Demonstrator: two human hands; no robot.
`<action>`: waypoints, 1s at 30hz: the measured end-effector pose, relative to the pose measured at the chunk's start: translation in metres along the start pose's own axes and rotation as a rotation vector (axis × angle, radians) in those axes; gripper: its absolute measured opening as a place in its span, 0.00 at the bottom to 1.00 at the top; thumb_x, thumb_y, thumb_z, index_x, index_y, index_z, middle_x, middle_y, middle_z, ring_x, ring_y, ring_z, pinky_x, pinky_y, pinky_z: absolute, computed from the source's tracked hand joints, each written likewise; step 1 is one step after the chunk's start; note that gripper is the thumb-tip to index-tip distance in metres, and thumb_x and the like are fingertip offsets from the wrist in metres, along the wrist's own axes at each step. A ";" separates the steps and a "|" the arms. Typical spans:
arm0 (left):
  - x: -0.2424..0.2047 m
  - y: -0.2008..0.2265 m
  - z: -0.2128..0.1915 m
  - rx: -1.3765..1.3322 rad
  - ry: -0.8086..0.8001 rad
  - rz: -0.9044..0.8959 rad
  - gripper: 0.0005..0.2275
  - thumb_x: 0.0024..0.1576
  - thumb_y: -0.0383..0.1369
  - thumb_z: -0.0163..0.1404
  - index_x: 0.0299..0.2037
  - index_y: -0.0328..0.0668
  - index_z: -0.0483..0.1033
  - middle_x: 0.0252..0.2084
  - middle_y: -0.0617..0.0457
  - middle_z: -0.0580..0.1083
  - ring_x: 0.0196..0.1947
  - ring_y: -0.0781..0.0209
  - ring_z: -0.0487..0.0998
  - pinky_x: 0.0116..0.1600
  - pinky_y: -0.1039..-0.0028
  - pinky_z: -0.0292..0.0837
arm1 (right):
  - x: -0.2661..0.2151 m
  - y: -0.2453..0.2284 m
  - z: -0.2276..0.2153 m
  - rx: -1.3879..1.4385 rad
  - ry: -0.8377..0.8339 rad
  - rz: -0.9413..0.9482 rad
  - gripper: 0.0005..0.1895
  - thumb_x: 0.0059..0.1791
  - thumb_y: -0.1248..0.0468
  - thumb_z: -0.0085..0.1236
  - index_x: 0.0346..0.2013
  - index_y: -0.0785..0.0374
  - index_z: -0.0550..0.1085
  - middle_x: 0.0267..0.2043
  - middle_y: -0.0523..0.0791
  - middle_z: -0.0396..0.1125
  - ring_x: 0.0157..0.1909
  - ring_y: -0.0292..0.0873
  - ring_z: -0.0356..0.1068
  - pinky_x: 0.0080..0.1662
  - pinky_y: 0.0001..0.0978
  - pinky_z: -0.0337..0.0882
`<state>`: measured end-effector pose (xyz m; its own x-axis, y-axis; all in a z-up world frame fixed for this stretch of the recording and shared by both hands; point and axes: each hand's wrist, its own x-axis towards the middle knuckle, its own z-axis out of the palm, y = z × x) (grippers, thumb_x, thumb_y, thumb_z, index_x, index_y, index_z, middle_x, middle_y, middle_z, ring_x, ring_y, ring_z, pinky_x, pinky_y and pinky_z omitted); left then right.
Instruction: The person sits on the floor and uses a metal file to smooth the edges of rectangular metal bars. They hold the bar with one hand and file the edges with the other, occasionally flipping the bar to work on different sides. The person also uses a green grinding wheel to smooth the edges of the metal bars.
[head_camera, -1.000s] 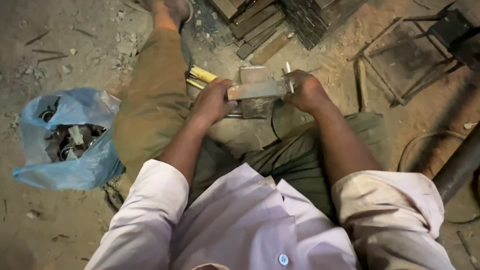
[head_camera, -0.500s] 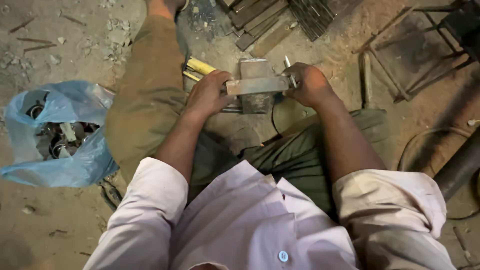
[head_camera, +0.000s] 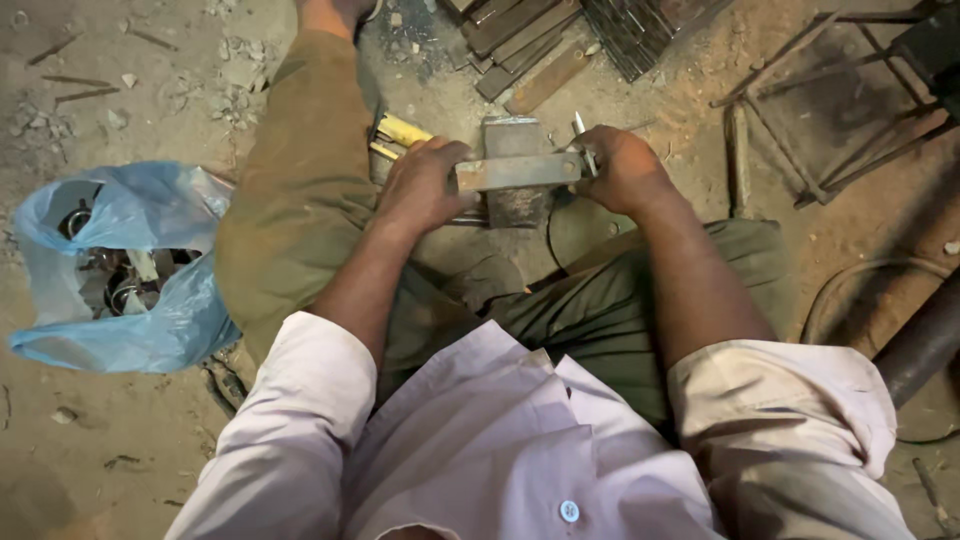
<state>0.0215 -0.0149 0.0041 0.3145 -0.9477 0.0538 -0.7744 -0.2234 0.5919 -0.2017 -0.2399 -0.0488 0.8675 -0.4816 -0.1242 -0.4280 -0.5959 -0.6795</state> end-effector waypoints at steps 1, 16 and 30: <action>0.002 0.002 0.003 -0.003 0.011 0.020 0.22 0.40 0.33 0.63 0.47 0.39 0.78 0.45 0.41 0.76 0.48 0.37 0.75 0.52 0.54 0.70 | 0.001 -0.001 0.000 -0.031 0.001 -0.008 0.26 0.35 0.64 0.75 0.47 0.61 0.77 0.44 0.51 0.73 0.46 0.53 0.73 0.50 0.41 0.73; 0.019 -0.003 0.033 0.036 0.040 0.023 0.17 0.40 0.36 0.61 0.40 0.39 0.79 0.41 0.42 0.78 0.45 0.38 0.77 0.50 0.51 0.71 | -0.002 -0.022 -0.012 -0.046 -0.023 -0.017 0.30 0.36 0.63 0.75 0.52 0.61 0.76 0.51 0.50 0.72 0.52 0.55 0.72 0.53 0.43 0.72; 0.020 -0.007 0.030 0.030 0.048 0.089 0.22 0.37 0.37 0.64 0.43 0.37 0.81 0.46 0.43 0.79 0.47 0.40 0.77 0.53 0.55 0.72 | 0.000 -0.022 -0.011 -0.081 -0.052 0.002 0.30 0.36 0.64 0.76 0.52 0.60 0.77 0.49 0.50 0.72 0.52 0.55 0.72 0.53 0.42 0.71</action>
<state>0.0168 -0.0390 -0.0233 0.2688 -0.9524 0.1441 -0.8162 -0.1458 0.5590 -0.1951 -0.2339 -0.0257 0.8776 -0.4503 -0.1644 -0.4473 -0.6460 -0.6186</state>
